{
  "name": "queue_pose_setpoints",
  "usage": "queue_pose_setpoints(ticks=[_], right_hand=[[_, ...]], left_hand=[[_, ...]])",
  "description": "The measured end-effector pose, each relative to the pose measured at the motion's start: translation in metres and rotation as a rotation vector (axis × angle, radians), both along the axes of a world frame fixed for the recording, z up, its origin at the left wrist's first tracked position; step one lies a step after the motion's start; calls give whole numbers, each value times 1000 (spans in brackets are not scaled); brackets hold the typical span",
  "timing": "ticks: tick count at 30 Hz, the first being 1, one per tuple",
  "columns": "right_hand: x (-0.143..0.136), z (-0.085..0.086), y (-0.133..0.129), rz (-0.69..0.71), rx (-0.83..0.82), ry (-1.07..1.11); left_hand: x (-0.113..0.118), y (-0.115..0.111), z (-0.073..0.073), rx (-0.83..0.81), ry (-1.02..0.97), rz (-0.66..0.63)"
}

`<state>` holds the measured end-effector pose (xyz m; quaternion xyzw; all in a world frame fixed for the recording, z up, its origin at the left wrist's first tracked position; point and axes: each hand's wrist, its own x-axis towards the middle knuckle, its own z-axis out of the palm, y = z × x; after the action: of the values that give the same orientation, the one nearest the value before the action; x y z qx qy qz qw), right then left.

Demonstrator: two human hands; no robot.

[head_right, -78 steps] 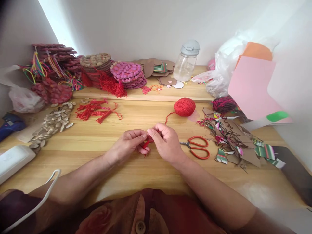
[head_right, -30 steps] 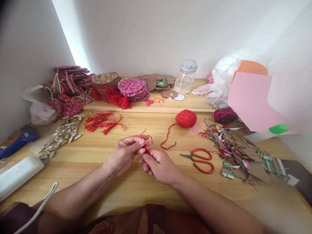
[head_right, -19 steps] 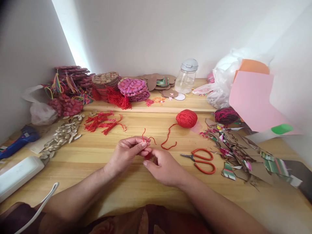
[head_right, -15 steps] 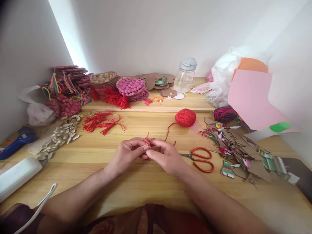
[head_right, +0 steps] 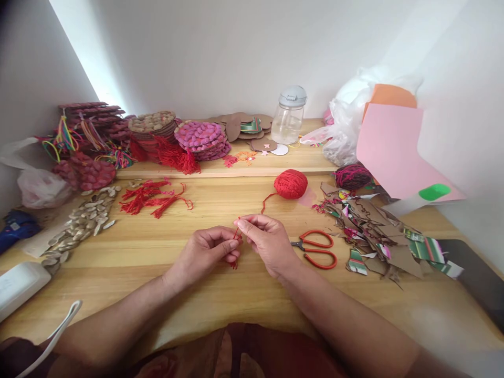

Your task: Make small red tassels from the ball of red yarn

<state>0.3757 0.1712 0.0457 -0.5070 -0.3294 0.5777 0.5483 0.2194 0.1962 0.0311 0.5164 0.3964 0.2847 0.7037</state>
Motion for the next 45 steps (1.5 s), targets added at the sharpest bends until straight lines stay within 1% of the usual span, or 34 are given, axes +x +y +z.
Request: queue_pose_setpoints(ticks=[3, 9, 13, 16, 21, 25, 31, 34, 36, 39, 43, 45], right_hand=[[-1, -2, 0, -33, -18, 84], [-4, -6, 1, -88, -53, 237], [-4, -7, 1, -80, -109, 363], [-4, -7, 0, -84, -124, 412], [-2, -6, 0, -108, -136, 396], [-1, -4, 1, -100, -155, 393], [3, -7, 2, -45, -181, 376], [5, -7, 3, -37, -159, 368], [5, -6, 3, -40, -134, 320], [3, -3, 2, -43, -129, 234], [-1, -1, 0, -42, -152, 191], [-4, -2, -1, -57, -147, 170]], left_hand=[[1, 0, -1, -54, -23, 17], [3, -2, 1, -94, -62, 49], [4, -5, 4, -85, -121, 80], [4, -4, 6, -112, -160, 107], [3, -1, 8, -201, -264, 167], [3, 0, 8, -255, -342, 196], [3, 0, 6, -315, -422, 152], [3, 1, 5, -317, -399, 136], [2, 2, 4, -292, -334, 126], [0, 5, 3, -166, -197, 99], [0, 5, 2, 71, -15, 89], [-1, 5, 1, 248, 86, 116]])
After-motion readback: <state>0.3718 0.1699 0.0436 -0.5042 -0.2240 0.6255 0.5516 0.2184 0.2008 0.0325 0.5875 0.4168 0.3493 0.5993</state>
